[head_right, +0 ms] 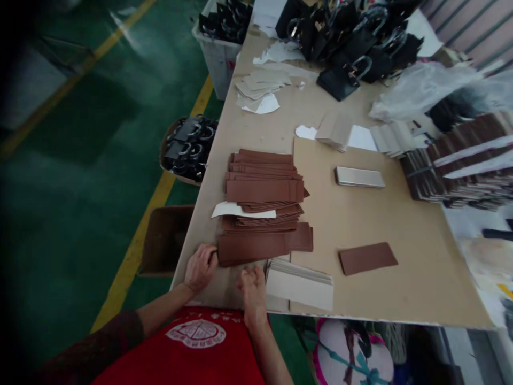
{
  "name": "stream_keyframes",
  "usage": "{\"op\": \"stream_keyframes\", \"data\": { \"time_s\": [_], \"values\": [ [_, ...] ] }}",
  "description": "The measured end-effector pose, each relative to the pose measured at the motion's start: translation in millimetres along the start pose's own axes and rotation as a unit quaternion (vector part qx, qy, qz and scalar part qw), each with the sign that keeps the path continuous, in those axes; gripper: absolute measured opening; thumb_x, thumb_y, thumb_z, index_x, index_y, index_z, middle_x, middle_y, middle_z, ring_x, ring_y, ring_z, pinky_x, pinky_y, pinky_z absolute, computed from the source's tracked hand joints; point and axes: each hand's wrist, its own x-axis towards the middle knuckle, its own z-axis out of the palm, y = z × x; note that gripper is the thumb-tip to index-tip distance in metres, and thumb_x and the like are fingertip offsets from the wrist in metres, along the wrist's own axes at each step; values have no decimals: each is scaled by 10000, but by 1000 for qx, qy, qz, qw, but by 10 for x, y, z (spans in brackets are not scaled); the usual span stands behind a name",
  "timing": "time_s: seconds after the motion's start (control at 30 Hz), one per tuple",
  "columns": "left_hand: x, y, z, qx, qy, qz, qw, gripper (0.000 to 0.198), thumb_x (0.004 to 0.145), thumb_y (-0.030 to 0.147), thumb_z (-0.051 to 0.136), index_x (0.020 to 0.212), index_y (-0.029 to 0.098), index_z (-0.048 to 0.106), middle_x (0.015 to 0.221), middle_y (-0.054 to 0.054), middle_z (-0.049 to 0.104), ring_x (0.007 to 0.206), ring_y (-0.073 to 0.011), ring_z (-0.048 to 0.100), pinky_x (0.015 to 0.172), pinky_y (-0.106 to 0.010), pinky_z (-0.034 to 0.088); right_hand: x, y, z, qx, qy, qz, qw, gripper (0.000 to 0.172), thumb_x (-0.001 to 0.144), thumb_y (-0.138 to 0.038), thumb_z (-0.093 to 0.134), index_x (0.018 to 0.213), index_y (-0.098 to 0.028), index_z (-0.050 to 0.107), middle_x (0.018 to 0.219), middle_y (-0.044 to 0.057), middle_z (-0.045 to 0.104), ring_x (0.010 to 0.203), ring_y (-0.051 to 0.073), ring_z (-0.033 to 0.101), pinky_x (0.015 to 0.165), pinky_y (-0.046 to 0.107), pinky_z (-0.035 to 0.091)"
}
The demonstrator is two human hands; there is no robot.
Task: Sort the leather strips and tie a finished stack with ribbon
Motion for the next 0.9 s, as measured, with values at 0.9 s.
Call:
{"op": "stream_keyframes", "data": {
  "time_s": [0.9],
  "values": [
    [-12, -105, -145, -31, -2, -28, 999, 184, 904, 137, 505, 1069, 207, 547, 1043, -46, 596, 970, -209, 580, 869, -352, 506, 393, -78, 377, 158, 51, 36, 985, 263, 565, -187, 754, 761, -207, 580, 789, -59, 635, 726, 92, 601, 649, 232, 567]
  ]
}}
